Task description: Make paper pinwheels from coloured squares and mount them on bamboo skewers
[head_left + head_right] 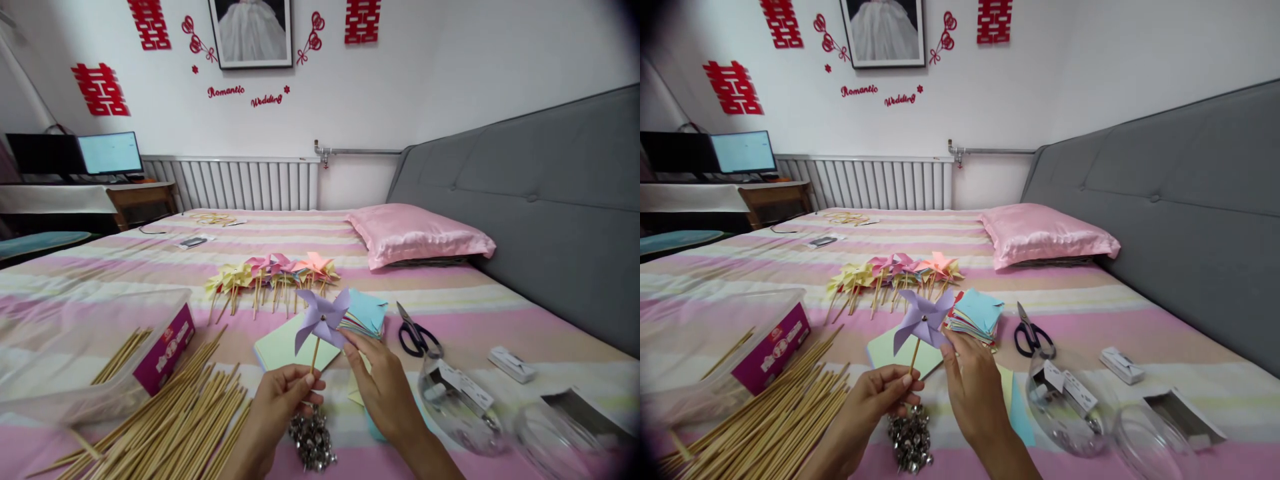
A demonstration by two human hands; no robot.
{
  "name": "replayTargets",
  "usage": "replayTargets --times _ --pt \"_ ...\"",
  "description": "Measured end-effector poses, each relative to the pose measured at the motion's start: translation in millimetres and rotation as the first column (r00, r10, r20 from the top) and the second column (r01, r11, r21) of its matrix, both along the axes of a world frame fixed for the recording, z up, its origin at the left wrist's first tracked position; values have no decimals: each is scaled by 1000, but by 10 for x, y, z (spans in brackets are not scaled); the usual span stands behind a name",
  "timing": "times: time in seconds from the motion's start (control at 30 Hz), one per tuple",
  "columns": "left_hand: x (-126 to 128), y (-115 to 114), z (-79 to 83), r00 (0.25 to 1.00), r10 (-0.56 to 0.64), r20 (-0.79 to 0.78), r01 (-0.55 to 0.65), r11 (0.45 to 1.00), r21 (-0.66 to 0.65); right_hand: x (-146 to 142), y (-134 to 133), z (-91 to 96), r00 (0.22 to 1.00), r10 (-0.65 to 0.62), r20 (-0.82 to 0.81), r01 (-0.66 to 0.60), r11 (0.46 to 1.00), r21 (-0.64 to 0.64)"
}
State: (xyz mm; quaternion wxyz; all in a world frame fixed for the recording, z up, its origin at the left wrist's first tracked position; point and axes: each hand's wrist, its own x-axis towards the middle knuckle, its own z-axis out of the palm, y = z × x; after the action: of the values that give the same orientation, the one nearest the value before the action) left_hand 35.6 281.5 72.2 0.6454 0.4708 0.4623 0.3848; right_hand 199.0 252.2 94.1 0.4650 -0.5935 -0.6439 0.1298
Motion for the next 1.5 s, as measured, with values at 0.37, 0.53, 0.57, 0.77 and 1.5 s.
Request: replayTargets --times 0.37,0.53,0.57,0.77,1.5 --pt "-14 5 14 1000 8 -16 -8 1000 8 36 -32 59 997 29 -70 -32 999 -41" --pt "-36 -11 86 1000 10 -19 -9 1000 13 83 -21 66 997 9 -81 -13 999 -52" --pt "-40 -14 98 1000 12 -21 -12 1000 13 86 -23 61 996 5 -85 -9 999 -54" --pt "-57 -1 80 997 61 -36 -60 998 26 81 -34 55 992 0 -126 -5 999 -40" --pt "-141 70 37 976 219 -11 -216 972 95 59 -7 34 970 -20 -243 13 999 -32"
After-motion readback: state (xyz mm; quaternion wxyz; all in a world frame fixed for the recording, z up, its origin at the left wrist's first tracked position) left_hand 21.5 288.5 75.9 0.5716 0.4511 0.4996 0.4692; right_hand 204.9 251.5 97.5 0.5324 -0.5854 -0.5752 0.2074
